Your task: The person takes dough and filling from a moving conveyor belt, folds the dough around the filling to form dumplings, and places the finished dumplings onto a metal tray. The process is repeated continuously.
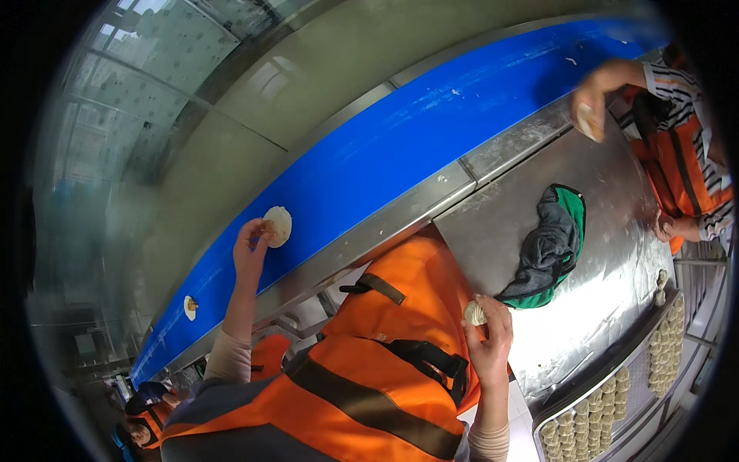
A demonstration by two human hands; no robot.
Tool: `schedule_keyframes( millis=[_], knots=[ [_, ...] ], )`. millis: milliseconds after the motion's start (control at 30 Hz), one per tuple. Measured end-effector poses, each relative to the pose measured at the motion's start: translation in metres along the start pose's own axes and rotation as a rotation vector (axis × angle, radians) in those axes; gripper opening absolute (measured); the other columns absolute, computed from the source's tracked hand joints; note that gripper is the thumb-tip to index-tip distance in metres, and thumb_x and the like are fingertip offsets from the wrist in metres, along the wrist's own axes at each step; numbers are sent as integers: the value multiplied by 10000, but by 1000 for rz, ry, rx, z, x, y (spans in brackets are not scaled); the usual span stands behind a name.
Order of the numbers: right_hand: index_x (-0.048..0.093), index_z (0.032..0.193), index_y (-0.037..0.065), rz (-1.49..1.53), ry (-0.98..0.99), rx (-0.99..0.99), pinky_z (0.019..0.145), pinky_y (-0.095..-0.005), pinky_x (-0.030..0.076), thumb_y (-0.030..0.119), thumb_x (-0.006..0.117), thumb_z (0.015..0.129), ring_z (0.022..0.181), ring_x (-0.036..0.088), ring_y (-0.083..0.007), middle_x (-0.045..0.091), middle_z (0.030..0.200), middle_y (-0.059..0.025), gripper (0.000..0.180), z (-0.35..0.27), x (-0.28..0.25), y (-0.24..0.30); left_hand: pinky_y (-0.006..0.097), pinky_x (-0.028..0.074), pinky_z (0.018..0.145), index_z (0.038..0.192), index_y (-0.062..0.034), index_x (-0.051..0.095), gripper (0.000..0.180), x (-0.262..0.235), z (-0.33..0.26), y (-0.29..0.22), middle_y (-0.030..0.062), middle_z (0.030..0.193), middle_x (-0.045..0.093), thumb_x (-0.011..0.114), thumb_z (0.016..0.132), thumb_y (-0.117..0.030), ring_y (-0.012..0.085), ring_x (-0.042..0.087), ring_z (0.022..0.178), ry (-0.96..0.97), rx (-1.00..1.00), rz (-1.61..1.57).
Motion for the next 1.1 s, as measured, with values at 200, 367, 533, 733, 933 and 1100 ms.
schedule_keyframes(
  millis=[200,367,533,733,933,1100],
  knots=[
    [618,1154,-18,19,34,-13,957,-384,489,-100,751,726,1068,633,-322,657,1149,-169,455,0,13,5,342,503,810,1160,-52,650,363,-28,-3,12,81,1254,577,785,830,-117,193,587,1081,-12,69,373],
    [644,1130,-5,62,-14,79,962,-410,499,-62,763,732,1083,635,-362,670,1144,-185,419,-11,-1,-9,352,521,873,1330,-34,543,545,-53,15,55,118,1266,584,781,857,-163,209,601,1083,29,-184,164],
    [647,1182,36,32,-12,-6,925,-399,504,21,750,806,1076,638,-324,667,1149,-151,390,-19,-37,-15,380,483,981,1341,-76,571,409,-51,20,65,121,1315,587,656,953,-170,223,598,1157,451,-152,393],
    [641,1193,47,-33,-289,152,900,-384,514,48,800,774,1044,655,-299,668,1178,-130,448,-73,-169,-35,379,477,994,1334,-57,579,381,-21,34,28,130,1304,597,618,976,-182,234,592,1170,380,-167,426],
    [629,1258,51,-231,-989,425,835,-282,536,0,729,839,999,658,-159,683,1161,-77,434,-233,-340,-111,378,472,1008,1328,-38,587,363,5,28,-26,139,1293,606,580,1000,-193,245,586,1182,429,-161,381],
    [649,1281,79,-462,-1302,703,654,-254,481,143,752,834,704,573,-85,667,865,-29,463,-376,-454,-184,377,467,1019,1322,-22,593,355,44,16,-58,147,1284,614,549,1020,-203,254,581,1193,585,-162,237]
  ],
)
Point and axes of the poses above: each hand's wrist, its own z-axis towards the middle knuckle, its own x-axis out of the palm, y = z × x, the point moved 10 cm from there along z, towards the middle knuckle
